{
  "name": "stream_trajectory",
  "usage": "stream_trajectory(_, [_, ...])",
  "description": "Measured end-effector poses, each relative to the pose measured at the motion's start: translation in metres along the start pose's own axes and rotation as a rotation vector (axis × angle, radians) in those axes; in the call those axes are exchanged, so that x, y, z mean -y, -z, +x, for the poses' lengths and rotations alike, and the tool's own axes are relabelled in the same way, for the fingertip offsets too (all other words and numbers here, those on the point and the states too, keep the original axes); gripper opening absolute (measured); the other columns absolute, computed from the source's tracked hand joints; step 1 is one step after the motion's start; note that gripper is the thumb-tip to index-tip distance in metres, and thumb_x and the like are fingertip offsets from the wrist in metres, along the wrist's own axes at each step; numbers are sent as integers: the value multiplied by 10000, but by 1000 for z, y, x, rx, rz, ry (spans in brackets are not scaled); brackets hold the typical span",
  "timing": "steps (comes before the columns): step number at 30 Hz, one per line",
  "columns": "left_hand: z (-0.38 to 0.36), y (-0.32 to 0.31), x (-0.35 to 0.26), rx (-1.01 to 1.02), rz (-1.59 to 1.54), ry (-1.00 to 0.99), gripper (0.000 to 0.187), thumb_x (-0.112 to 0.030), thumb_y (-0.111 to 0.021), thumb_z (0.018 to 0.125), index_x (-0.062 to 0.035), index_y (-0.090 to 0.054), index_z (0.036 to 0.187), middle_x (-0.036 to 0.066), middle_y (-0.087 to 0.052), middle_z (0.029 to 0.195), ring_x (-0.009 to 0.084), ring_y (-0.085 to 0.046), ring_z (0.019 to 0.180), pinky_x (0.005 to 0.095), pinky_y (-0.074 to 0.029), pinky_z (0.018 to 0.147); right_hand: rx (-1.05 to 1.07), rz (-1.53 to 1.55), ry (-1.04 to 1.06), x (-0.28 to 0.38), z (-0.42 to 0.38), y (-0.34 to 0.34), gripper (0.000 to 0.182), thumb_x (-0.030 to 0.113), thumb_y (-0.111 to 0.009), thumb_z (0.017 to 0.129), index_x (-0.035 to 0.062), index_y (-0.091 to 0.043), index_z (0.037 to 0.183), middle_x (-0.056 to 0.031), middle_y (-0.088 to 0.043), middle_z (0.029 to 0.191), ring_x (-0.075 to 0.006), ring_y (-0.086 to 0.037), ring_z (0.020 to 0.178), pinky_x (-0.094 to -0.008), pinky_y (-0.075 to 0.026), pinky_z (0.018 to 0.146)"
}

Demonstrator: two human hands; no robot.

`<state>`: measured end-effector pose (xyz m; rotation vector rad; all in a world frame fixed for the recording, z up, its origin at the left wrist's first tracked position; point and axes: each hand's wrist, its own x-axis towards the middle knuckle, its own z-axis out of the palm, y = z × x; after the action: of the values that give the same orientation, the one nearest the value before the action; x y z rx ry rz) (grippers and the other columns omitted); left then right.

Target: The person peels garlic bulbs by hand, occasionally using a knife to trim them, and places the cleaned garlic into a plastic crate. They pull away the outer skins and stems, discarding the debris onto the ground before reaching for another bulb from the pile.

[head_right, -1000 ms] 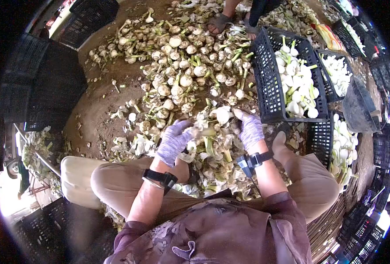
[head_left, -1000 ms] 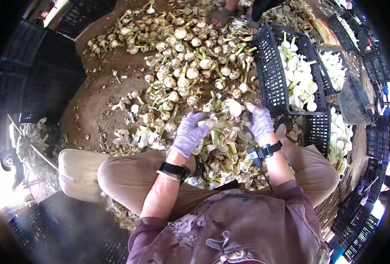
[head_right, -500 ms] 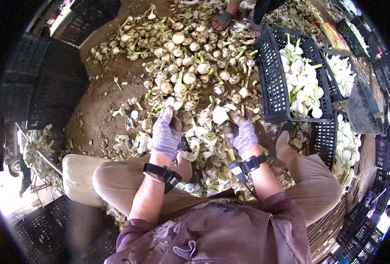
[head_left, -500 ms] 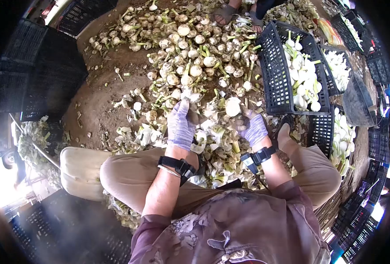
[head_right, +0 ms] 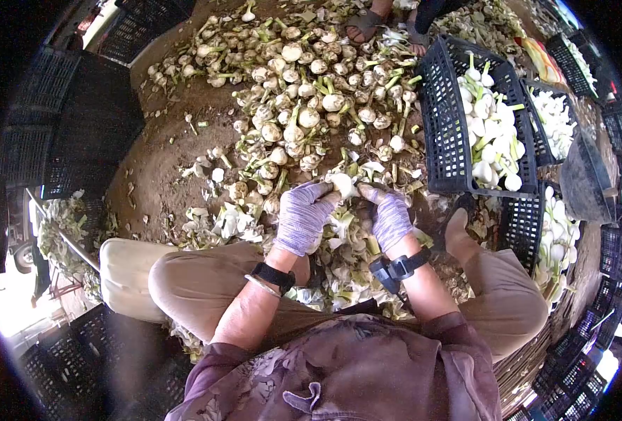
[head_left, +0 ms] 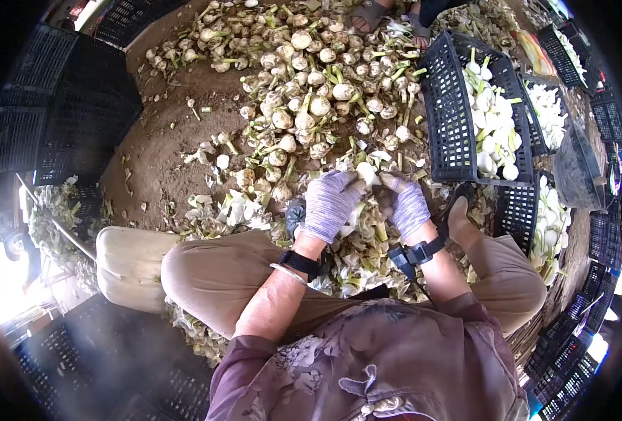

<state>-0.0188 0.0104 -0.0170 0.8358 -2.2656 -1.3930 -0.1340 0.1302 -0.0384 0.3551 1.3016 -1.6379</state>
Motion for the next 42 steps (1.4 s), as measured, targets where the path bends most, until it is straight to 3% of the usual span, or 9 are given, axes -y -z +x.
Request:
stream_trajectory(5, [-1, 5, 16, -15, -50, 104, 156, -118, -654, 791, 14, -662, 872, 89, -644, 682, 152, -592, 597, 277, -480, 589, 154, 87, -112, -8, -1, 8, 144, 149, -617, 814, 43, -639, 909, -37, -597, 628, -103, -484, 414, -221, -338, 325])
stream_trajectory(9, [13, 11, 15, -37, -1296, 752, 248, -205, -615, 855, -35, -576, 1032, 71, -610, 851, 197, -627, 655, 317, -552, 489, 374, -114, 62, -8, -11, -8, 198, 180, -589, 852, 28, -637, 969, -86, -652, 756, -124, -592, 531, -232, -483, 462])
stream_trajectory(10, [8, 10, 20, 19, -1242, 747, 231, -181, -608, 851, -27, -575, 1020, 78, -608, 852, 208, -630, 661, 342, -558, 479, 271, -407, 406, -13, 8, -7, 211, 186, -611, 849, 42, -642, 1000, -83, -668, 847, -129, -631, 630, -247, -523, 557])
stream_trajectory(18, [8, 6, 32, 150, -894, 718, 219, 17, -542, 757, 36, -630, 958, 44, -603, 724, 127, -578, 620, 254, -493, 572, -493, -1350, 497, 11, 168, 59, 547, 165, -663, 755, 107, -481, 1268, -197, -572, 1168, -320, -582, 1016, -353, -442, 886])
stream_trajectory(23, [17, -3, 27, 150, -793, 711, 187, -12, -590, 772, 25, -644, 946, 61, -640, 771, 136, -605, 693, 243, -494, 648, -368, -1517, 508, 18, 201, 85, 233, 138, -606, 768, 69, -655, 985, -163, -663, 802, -339, -631, 803, -380, -482, 755])
stream_trajectory(25, [17, -7, 33, 173, -808, 707, 195, -21, -607, 782, 21, -645, 969, 51, -646, 807, 121, -599, 716, 237, -489, 668, -158, -538, 249, 37, 172, 75, 146, 107, -632, 796, 64, -670, 930, -12, -624, 680, -87, -533, 475, -240, -424, 414])
stream_trajectory(33, [11, -25, 26, 138, -580, 284, 630, -71, -731, 753, 42, -422, 1290, 120, -526, 1229, 157, -512, 1088, 271, -449, 883, -1, -328, 171, 48, 66, 16, 129, 184, -673, 778, 89, -658, 863, 17, -600, 617, -90, -494, 390, -209, -356, 346])
stream_trajectory(40, [5, -3, -7, 107, -692, 329, 603, -80, -746, 717, 38, -463, 1236, 93, -596, 1094, 159, -569, 942, 273, -466, 819, 76, -83, 148, 25, 14, -18, 200, 255, -680, 796, 82, -657, 895, 20, -621, 696, -80, -544, 524, -204, -411, 443])
stream_trajectory(42, [5, 6, -14, 28, 97, -2, 570, -88, -749, 665, -20, -507, 1176, 124, -589, 1074, 239, -604, 890, 304, -484, 790, -16, -243, 189, 27, 5, -18, 271, 312, -687, 803, 70, -655, 919, 21, -609, 675, -67, -527, 510, -204, -405, 444])
